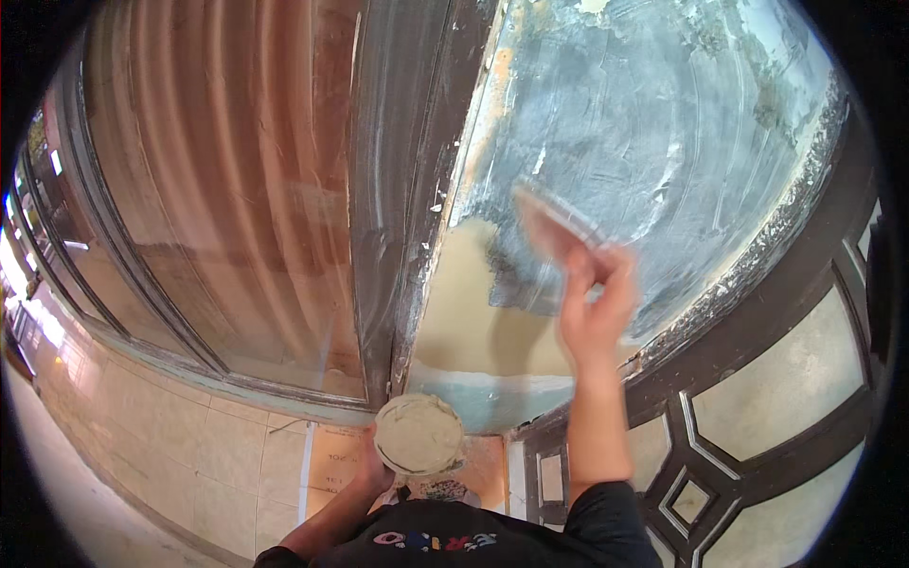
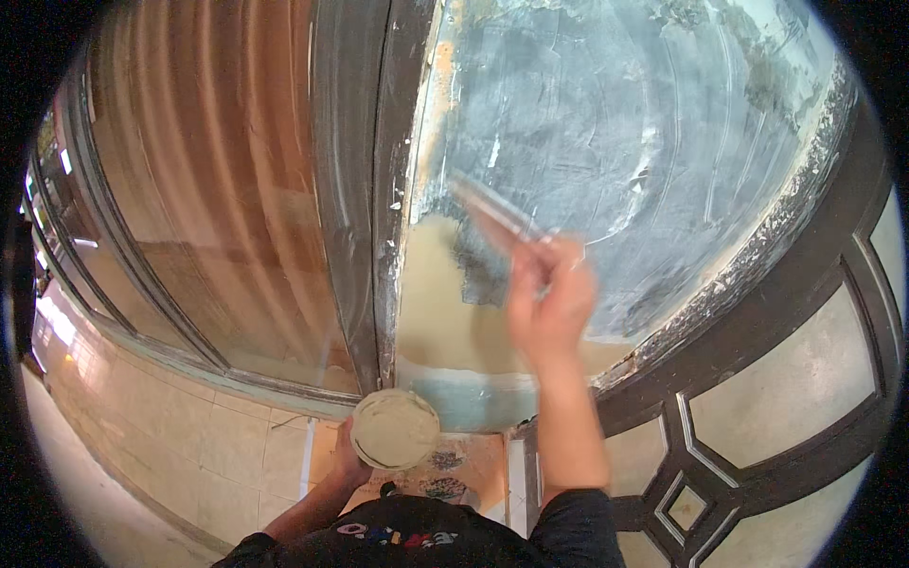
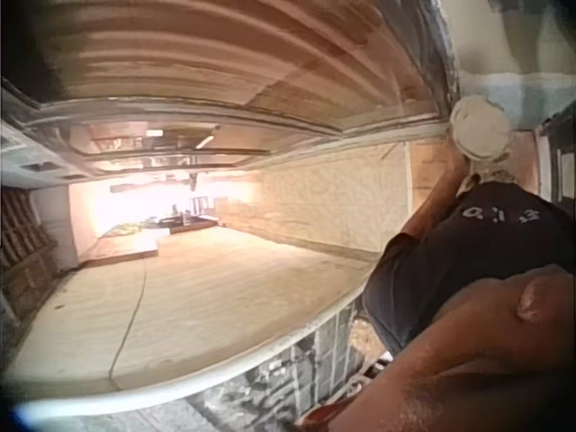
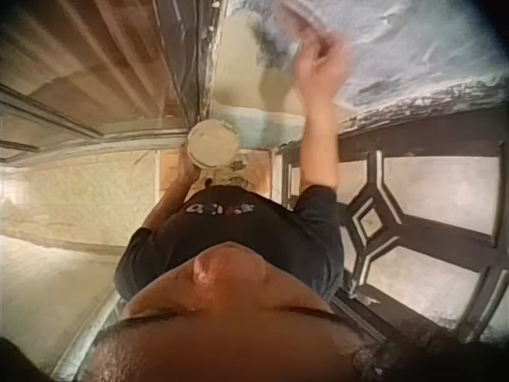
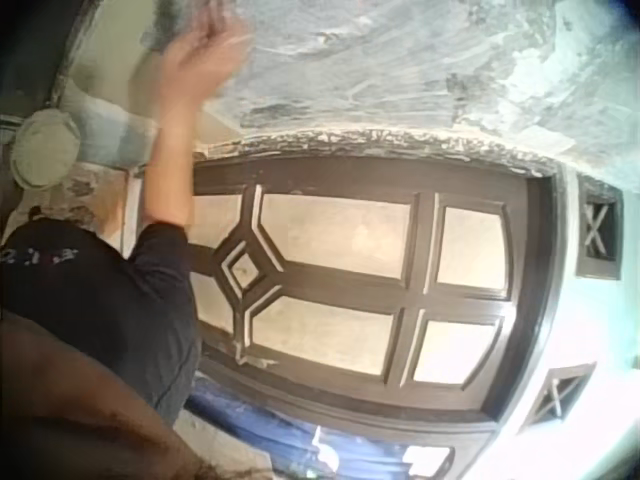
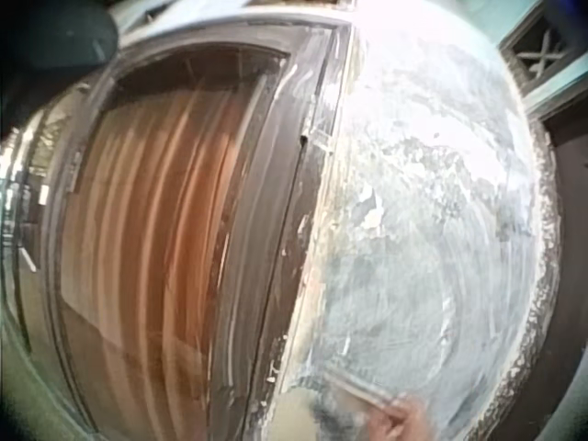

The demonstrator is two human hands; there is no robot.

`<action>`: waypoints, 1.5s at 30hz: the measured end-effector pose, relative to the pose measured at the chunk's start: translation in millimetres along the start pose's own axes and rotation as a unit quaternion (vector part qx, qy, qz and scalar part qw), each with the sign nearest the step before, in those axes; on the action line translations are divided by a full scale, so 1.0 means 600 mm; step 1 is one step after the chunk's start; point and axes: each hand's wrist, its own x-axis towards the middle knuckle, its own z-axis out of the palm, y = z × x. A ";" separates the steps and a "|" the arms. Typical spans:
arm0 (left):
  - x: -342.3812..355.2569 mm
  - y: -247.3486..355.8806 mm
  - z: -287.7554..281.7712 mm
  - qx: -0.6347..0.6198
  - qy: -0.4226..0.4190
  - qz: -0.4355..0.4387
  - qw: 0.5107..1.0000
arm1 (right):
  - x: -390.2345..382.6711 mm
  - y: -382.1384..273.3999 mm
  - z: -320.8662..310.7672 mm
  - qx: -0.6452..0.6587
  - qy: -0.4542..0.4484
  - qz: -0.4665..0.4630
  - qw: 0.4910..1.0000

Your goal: The person applies filler compound from a container tub onto a section of a wall using a putty knife.

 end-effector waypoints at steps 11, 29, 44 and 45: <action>-0.002 0.105 0.027 0.095 -0.019 0.086 0.991 | -0.246 -0.005 -0.027 0.146 -0.278 0.216 0.925; 0.025 0.080 0.071 0.280 0.021 0.289 0.915 | -0.257 -0.024 -0.035 0.060 -0.291 0.084 0.951; 0.029 0.031 0.046 0.227 0.037 0.185 0.956 | -0.261 -0.027 -0.013 0.047 -0.245 -0.046 0.967; 0.027 0.035 0.053 0.143 0.016 0.120 0.982 | -0.250 -0.021 -0.014 0.063 -0.230 -0.042 0.970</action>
